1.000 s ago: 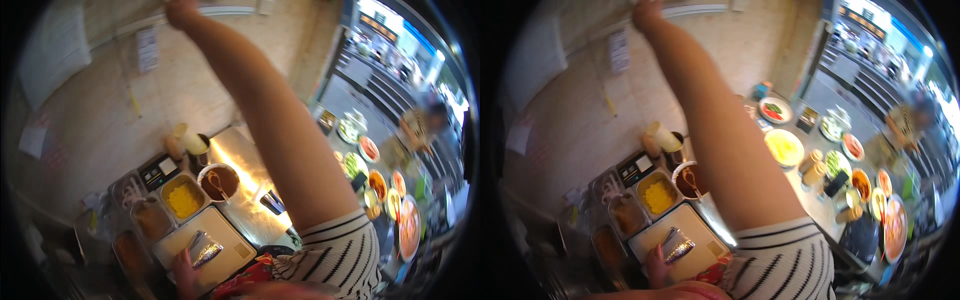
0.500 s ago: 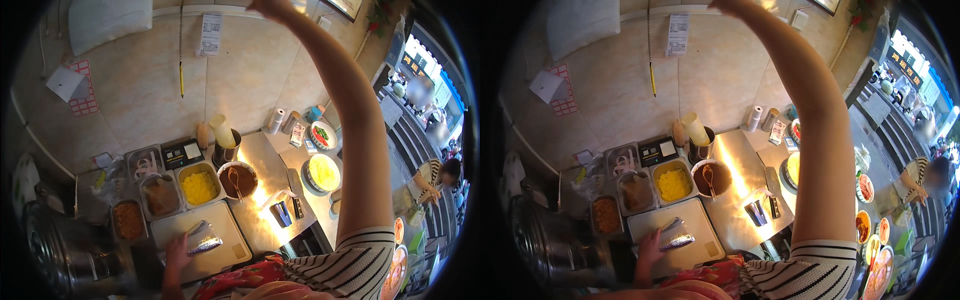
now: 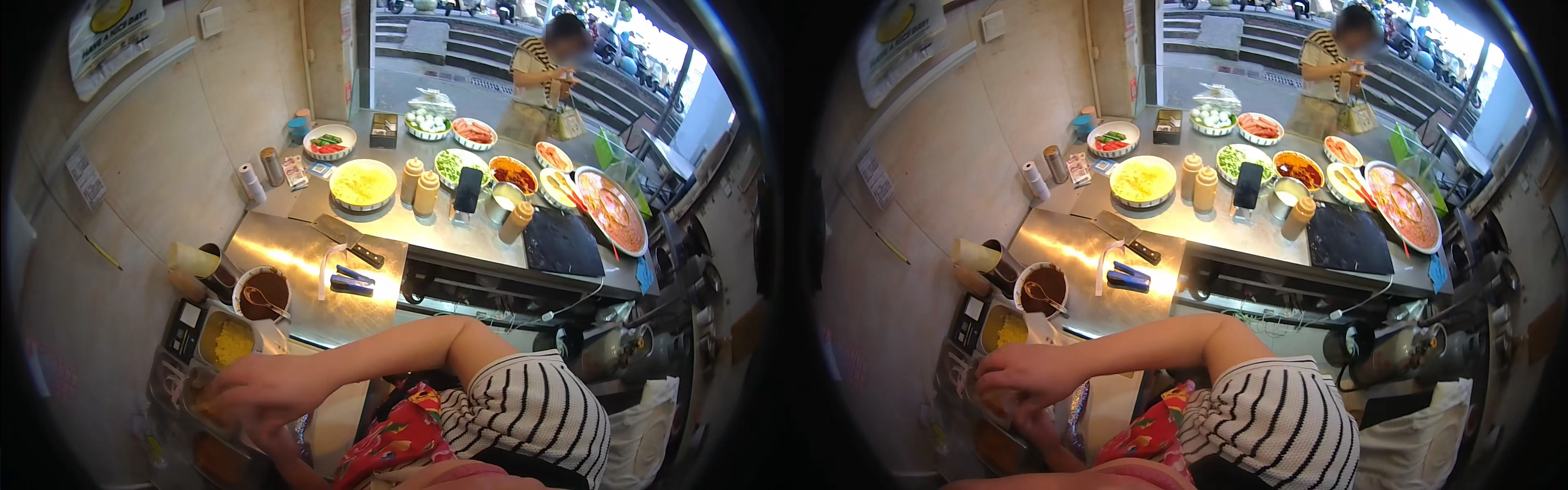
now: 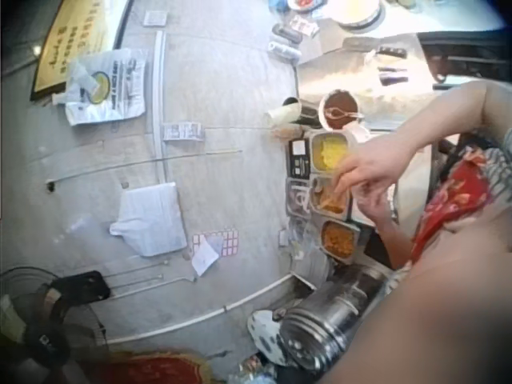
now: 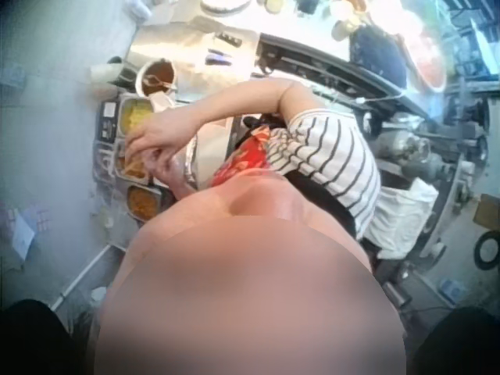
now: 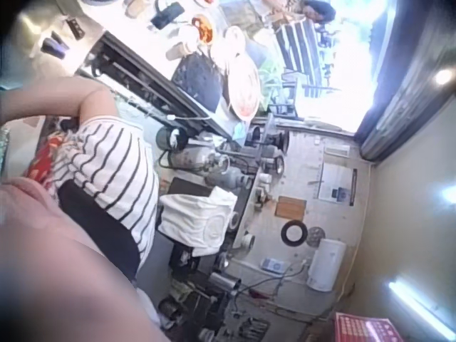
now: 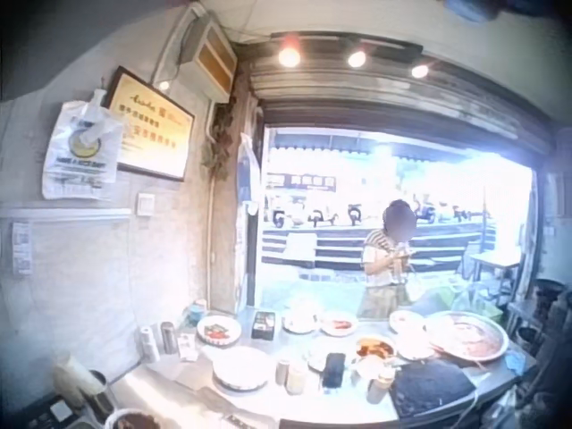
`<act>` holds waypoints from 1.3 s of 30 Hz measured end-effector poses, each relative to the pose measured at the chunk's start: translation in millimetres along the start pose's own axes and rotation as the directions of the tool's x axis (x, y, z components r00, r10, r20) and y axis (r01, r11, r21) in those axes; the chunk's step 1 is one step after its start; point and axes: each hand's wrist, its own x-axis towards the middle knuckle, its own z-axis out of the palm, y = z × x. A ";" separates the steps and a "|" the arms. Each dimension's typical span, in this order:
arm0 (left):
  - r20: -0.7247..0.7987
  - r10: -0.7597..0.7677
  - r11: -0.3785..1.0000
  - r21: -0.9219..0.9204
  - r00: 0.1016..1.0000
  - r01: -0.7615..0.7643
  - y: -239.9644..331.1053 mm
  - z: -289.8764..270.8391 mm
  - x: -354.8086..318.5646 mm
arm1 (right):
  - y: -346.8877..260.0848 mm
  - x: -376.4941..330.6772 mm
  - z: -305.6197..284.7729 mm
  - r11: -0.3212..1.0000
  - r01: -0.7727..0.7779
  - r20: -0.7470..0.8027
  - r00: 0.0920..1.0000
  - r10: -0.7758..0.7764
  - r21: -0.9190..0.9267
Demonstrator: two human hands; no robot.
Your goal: The person assembles a street food wrap by layering noodles, egg, sausage, and vegetables onto a thin crepe, then folds and wraps it in foil. The person uses tongs and a ladle to handle ingredients and places the finished wrap into a plastic bag.
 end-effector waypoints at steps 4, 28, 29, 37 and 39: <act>0.099 -0.064 0.992 0.111 0.993 0.053 16.1 -5.0 -12.2 | -11.5 -71.5 -37.2 0.825 -0.564 0.625 0.628 0.464 -0.045; -0.222 -0.241 0.825 0.465 0.945 0.320 75.3 72.1 -35.4 | -11.6 -222.7 -150.0 -0.134 -0.491 0.395 0.480 0.783 0.861; -0.153 0.062 0.570 0.817 0.986 0.091 84.3 76.5 -31.7 | -7.3 -227.8 -142.6 -0.117 -0.462 0.382 0.536 0.753 0.879; 0.270 -0.266 0.964 0.045 0.926 0.264 96.4 103.3 -73.3 | -54.8 -150.9 -68.3 -0.042 -0.729 0.493 0.418 0.763 0.683; 0.018 -0.309 0.940 -0.150 0.951 0.308 93.5 85.7 -87.9 | -63.1 -138.9 -85.9 0.112 -0.859 0.446 0.365 0.817 0.499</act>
